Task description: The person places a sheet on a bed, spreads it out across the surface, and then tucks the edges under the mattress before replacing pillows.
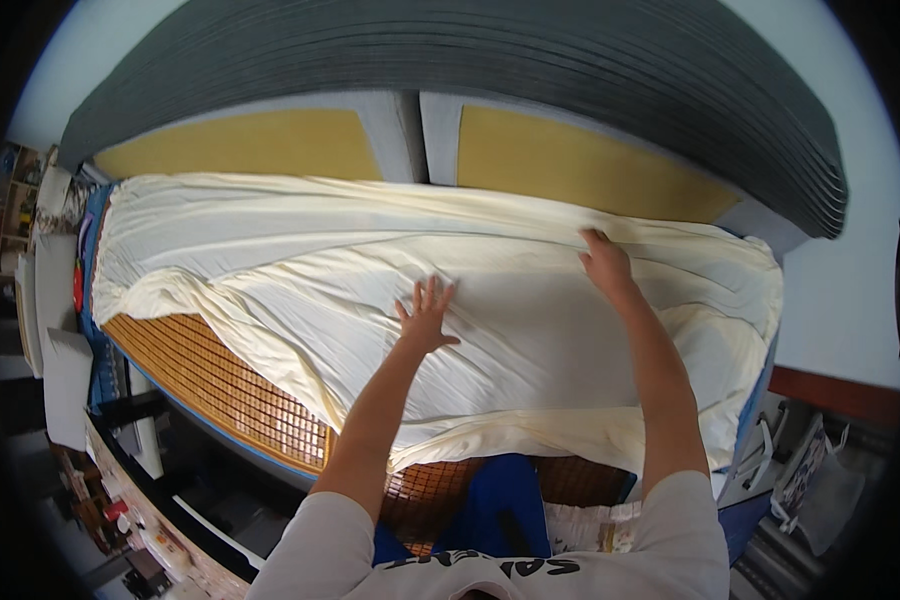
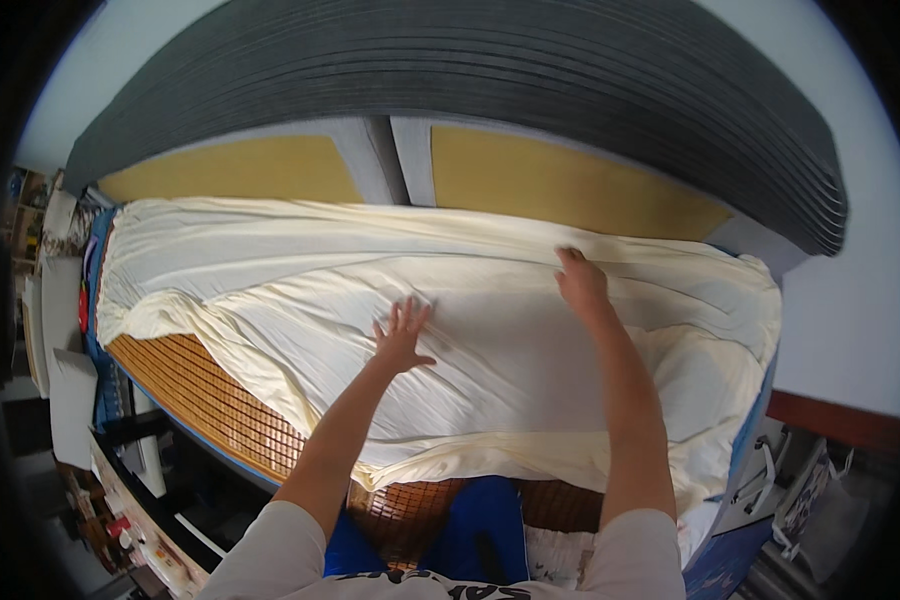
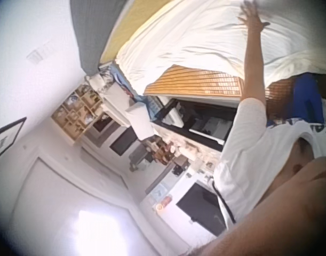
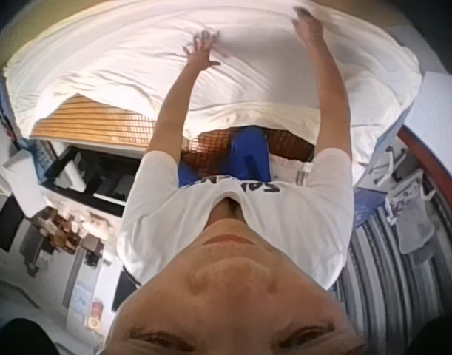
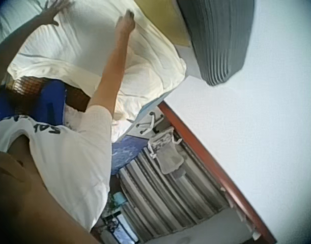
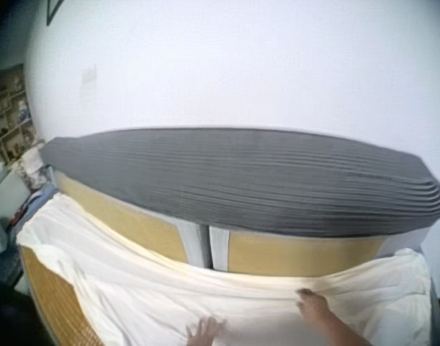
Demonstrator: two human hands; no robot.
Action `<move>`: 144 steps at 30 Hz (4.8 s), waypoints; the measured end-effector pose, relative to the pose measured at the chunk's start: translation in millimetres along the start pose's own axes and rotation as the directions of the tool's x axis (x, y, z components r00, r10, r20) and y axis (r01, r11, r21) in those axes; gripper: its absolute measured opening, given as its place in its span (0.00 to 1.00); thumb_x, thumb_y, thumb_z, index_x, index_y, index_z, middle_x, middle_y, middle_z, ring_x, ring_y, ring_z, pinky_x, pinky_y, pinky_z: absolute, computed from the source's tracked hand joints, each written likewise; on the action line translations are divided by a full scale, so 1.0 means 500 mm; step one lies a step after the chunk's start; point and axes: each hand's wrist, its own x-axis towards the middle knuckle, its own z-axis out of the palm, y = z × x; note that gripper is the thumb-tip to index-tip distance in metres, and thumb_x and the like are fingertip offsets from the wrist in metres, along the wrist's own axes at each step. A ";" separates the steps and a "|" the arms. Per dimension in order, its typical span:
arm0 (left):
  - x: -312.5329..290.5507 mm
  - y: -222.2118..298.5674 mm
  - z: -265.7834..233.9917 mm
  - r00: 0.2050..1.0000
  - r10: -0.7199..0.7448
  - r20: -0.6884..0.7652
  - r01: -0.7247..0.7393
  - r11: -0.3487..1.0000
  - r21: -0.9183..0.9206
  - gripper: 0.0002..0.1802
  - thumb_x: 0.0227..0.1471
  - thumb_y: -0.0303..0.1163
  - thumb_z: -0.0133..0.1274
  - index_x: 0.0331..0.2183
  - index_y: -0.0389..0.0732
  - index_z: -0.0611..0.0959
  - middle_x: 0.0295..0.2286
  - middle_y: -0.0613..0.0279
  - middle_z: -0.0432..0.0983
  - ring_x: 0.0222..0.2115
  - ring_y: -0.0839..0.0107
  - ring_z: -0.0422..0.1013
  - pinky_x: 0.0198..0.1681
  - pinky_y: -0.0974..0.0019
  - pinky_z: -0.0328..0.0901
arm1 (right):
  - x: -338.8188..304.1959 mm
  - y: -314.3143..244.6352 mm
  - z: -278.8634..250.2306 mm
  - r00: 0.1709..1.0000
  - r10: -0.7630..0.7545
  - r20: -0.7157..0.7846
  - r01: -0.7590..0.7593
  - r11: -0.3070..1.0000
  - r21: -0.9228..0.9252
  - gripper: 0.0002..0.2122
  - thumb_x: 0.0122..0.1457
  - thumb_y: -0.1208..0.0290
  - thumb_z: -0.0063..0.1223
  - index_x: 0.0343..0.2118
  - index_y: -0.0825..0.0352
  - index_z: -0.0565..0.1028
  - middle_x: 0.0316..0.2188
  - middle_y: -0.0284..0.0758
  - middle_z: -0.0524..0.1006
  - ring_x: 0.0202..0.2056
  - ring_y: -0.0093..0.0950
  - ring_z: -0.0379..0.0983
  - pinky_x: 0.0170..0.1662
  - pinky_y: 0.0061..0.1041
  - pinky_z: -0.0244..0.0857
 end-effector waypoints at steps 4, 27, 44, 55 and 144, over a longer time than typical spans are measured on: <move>0.028 0.014 0.080 0.991 -0.060 0.122 0.059 0.998 0.010 0.71 0.18 0.60 0.64 0.59 0.55 0.40 0.58 0.52 0.20 0.58 0.47 0.20 0.49 0.26 0.31 | 0.181 -0.108 0.113 0.994 -0.101 0.032 0.104 0.987 -0.121 0.22 0.49 0.71 0.50 0.49 0.61 0.62 0.50 0.33 0.64 0.40 0.33 0.70 0.40 0.32 0.66; 0.041 0.014 0.067 0.980 -0.077 0.182 0.085 0.996 -0.036 0.71 0.18 0.60 0.63 0.59 0.55 0.39 0.58 0.52 0.18 0.58 0.48 0.17 0.49 0.26 0.27 | 0.143 -0.178 0.217 0.999 -0.044 0.029 0.044 0.999 -0.012 0.19 0.47 0.64 0.54 0.41 0.63 0.64 0.29 0.39 0.74 0.29 0.40 0.72 0.31 0.37 0.66; 0.207 0.043 -0.012 0.912 0.084 -0.402 -0.130 0.988 -0.088 0.54 0.32 0.53 0.60 0.58 0.62 0.49 0.59 0.58 0.32 0.59 0.52 0.33 0.50 0.30 0.41 | 0.310 -0.187 0.074 0.895 0.133 -0.425 0.118 0.849 0.515 0.12 0.49 0.74 0.45 0.38 0.65 0.72 0.39 0.44 0.72 0.42 0.42 0.66 0.45 0.34 0.60; 0.451 -0.024 -0.046 0.973 0.115 -0.198 -0.152 0.972 -0.180 0.47 0.28 0.53 0.62 0.52 0.47 0.64 0.51 0.52 0.60 0.52 0.58 0.56 0.53 0.61 0.54 | 0.141 -0.090 0.007 0.983 -0.108 -0.148 0.182 0.672 0.718 0.25 0.48 0.80 0.51 0.51 0.61 0.62 0.45 0.38 0.68 0.44 0.29 0.67 0.42 0.24 0.66; 0.503 0.430 0.007 0.992 0.106 0.074 -0.104 0.994 -0.043 0.45 0.34 0.59 0.56 0.49 0.38 0.67 0.44 0.48 0.68 0.46 0.56 0.64 0.47 0.59 0.60 | -0.247 0.638 -0.279 0.667 0.063 -0.742 -0.283 0.943 -0.174 0.22 0.52 0.78 0.45 0.52 0.66 0.61 0.53 0.43 0.61 0.53 0.43 0.57 0.54 0.34 0.53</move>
